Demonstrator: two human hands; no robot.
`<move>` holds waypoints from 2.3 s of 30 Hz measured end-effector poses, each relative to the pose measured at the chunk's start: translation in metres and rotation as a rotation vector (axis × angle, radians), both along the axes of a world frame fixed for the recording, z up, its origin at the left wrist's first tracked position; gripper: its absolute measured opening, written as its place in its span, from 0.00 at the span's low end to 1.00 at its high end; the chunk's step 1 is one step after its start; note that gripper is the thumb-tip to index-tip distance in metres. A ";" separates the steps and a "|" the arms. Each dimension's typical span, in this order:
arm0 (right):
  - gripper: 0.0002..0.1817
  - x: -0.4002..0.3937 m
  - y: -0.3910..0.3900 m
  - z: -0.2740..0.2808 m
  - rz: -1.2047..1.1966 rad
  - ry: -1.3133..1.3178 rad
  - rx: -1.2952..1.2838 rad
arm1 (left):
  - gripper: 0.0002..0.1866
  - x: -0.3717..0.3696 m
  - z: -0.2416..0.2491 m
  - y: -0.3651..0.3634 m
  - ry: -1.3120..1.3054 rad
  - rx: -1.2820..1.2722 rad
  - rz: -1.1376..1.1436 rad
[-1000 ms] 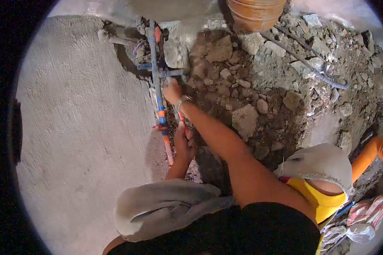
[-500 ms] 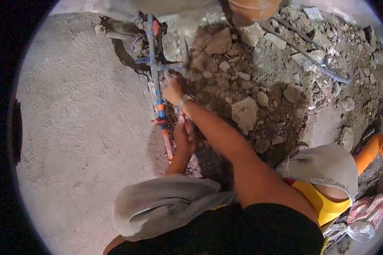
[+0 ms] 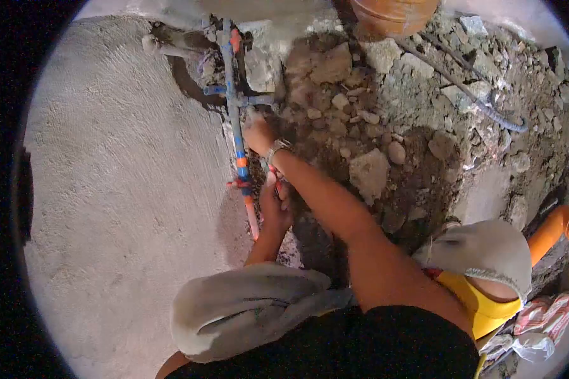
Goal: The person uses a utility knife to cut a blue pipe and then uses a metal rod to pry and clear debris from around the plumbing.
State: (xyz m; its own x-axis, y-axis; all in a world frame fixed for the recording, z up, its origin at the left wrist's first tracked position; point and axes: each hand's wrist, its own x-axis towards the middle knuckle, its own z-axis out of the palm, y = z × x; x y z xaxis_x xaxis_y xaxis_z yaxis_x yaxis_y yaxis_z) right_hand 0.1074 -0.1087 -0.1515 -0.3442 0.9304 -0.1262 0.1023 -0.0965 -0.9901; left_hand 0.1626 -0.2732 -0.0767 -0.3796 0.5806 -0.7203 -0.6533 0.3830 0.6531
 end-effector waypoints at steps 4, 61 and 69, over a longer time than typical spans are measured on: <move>0.23 0.012 -0.008 0.018 -0.172 -0.015 0.236 | 0.14 0.006 0.011 0.001 -0.073 0.003 -0.003; 0.18 0.126 0.023 0.095 0.186 -0.353 0.404 | 0.12 -0.006 -0.005 -0.007 -0.033 0.119 0.013; 0.09 0.183 0.026 0.270 0.210 0.245 0.567 | 0.14 -0.010 -0.003 -0.011 -0.002 0.125 -0.061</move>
State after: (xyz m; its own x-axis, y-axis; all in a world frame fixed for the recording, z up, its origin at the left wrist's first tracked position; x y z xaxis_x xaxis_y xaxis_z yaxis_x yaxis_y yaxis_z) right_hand 0.2904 -0.0832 0.1188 -0.4827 0.7390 0.4699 -0.1734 0.4453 -0.8784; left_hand 0.1527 -0.2846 -0.0794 -0.3395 0.6880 -0.6414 -0.6324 0.3379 0.6971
